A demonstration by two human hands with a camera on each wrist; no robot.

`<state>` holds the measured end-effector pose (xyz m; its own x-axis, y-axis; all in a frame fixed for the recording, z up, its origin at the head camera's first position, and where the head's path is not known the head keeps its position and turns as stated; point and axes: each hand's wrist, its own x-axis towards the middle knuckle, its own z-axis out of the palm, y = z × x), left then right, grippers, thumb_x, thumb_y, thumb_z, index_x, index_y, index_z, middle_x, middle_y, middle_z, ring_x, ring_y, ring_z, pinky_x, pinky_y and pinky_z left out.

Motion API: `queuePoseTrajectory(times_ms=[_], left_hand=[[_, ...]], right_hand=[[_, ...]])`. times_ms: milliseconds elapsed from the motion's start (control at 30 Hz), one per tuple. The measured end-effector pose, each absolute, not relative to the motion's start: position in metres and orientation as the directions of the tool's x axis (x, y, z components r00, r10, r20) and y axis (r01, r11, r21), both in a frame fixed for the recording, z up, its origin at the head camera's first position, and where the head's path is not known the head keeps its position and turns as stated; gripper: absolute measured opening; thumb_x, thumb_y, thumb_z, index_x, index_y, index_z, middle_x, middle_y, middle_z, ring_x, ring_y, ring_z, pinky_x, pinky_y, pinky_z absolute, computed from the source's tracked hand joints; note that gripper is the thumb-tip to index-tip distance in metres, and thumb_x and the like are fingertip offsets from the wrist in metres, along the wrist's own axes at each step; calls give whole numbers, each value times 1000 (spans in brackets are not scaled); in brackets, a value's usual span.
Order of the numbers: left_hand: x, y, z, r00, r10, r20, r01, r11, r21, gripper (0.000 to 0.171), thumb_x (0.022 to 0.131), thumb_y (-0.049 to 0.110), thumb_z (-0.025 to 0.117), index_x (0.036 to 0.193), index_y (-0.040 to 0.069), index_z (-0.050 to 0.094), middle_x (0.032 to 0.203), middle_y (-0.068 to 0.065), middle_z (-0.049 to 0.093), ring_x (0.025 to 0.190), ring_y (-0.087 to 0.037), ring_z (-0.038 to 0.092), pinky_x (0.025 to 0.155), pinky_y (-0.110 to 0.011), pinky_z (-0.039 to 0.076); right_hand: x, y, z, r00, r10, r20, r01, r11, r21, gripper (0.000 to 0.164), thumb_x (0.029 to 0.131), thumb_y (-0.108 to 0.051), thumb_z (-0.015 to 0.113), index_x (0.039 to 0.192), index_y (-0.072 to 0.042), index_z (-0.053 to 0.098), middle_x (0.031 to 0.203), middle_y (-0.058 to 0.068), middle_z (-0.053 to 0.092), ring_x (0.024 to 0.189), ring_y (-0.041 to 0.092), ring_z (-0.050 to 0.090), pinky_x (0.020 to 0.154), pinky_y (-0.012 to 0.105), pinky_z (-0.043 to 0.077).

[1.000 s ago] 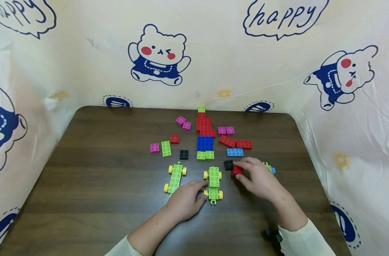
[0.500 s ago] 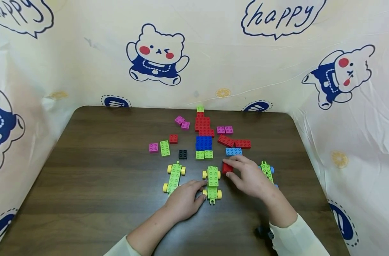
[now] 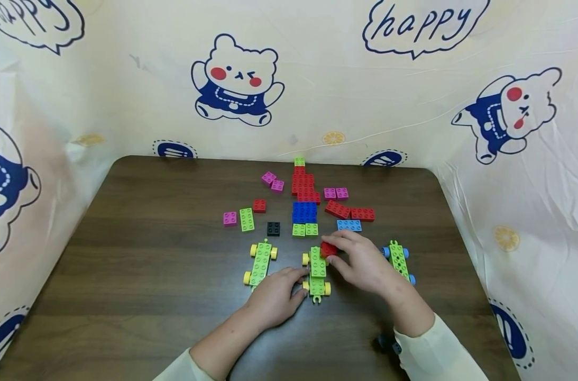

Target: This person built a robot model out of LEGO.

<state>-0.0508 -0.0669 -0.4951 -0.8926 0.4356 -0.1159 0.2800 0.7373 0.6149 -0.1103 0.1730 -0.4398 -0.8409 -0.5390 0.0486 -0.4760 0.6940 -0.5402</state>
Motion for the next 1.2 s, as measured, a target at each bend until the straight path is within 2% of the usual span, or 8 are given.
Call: queuePoseTrajectory(times_ms=[667,1200], left_hand=[[-53,-66,-497,-886,446,-126,290,745,601,45,102,34,67,144,18,62,134,-1,67,121,-18,65,98,-43,55],[-53,-68,-499,-887,449,-113,294,735,611,45,101,33,70,142,17,63,129,0,69,117,-17,66,96,-43,55]], right_hand=[[-113,157,-439,-821,-571,-10,-494,718,-490,42,95,-22,78,136,-20,69,132,0,64,122,19,61,103,44,53],[-115,150,-436,-796,-605,-18,-536,719,-442,41,94,-18,79,134,-16,71,125,-1,66,112,15,64,99,39,55]])
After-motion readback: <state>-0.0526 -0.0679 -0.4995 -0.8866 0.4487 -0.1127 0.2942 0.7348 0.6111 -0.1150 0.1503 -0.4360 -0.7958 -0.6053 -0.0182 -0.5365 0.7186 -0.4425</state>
